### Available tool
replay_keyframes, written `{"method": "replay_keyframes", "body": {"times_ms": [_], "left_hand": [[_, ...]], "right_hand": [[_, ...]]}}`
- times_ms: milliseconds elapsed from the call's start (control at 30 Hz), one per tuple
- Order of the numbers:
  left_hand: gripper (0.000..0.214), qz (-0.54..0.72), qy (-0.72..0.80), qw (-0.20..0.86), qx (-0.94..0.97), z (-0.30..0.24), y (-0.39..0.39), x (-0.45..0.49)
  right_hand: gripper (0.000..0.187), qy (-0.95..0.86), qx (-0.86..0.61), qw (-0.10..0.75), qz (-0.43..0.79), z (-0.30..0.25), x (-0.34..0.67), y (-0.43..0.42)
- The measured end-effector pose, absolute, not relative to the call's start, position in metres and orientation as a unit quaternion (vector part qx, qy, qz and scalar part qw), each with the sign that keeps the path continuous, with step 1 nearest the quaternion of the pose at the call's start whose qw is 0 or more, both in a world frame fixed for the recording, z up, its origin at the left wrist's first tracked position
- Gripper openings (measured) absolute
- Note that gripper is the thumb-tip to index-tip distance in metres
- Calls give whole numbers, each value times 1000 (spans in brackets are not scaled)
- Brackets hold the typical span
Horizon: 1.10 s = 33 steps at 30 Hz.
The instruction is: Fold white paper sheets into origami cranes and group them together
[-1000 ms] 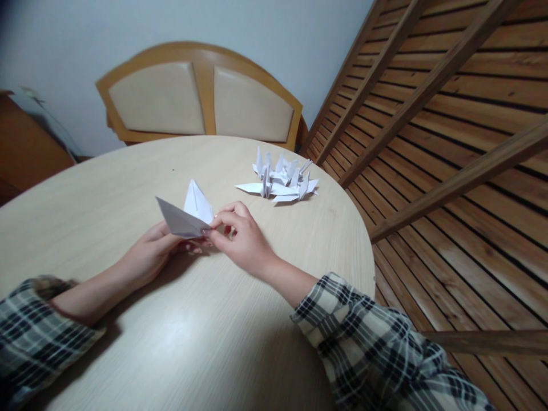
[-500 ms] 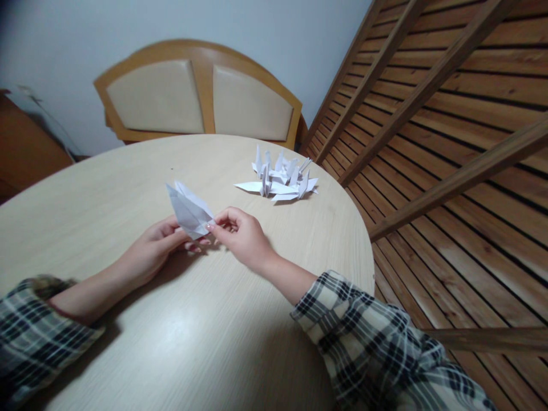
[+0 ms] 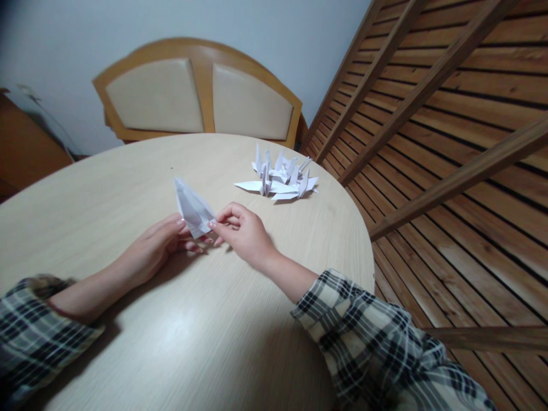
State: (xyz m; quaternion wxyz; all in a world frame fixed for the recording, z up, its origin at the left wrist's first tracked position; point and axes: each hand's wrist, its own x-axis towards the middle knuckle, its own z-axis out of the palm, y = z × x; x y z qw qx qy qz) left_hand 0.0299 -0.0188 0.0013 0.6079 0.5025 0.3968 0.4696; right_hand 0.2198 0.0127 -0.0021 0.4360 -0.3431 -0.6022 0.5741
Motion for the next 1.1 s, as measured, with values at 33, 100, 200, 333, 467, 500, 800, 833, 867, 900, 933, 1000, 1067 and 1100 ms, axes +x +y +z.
{"method": "replay_keyframes", "body": {"times_ms": [33, 100, 200, 333, 467, 500, 800, 833, 867, 900, 933, 1000, 1067, 1100], "left_hand": [[39, 466, 398, 606, 507, 1, -19, 30], [41, 456, 400, 596, 526, 2, -19, 30], [40, 444, 395, 587, 550, 3, -20, 30], [35, 449, 394, 574, 560, 3, -21, 30], [37, 459, 388, 570, 560, 3, -20, 32], [37, 461, 385, 573, 557, 3, -20, 33], [42, 467, 397, 573, 544, 2, -20, 32], [43, 464, 397, 571, 548, 1, -20, 31], [44, 463, 399, 569, 551, 0, -19, 30], [44, 461, 402, 566, 553, -1, -19, 29], [45, 459, 405, 563, 555, -2, -18, 29], [45, 457, 409, 559, 558, -2, -18, 28], [45, 456, 410, 556, 560, -2, -18, 28], [44, 457, 410, 555, 561, -2, -18, 28]], "right_hand": [[28, -602, -343, 434, 575, -2, 220, 12], [28, -604, -336, 433, 579, -1, 220, 12], [27, -605, -330, 429, 584, -1, 220, 12], [27, -608, -339, 418, 584, -1, 221, 11], [27, -608, -338, 409, 591, -1, 221, 10], [27, -607, -340, 407, 592, 0, 221, 10], [30, -599, -346, 396, 604, 0, 218, 10], [31, -601, -345, 395, 603, 0, 218, 10], [31, -602, -344, 394, 603, 0, 219, 11], [32, -603, -345, 392, 603, 0, 219, 11], [34, -602, -346, 390, 605, 0, 219, 11], [37, -599, -350, 384, 609, 1, 219, 11], [38, -595, -354, 378, 614, 3, 219, 10], [38, -592, -357, 375, 618, 3, 219, 10]]}}
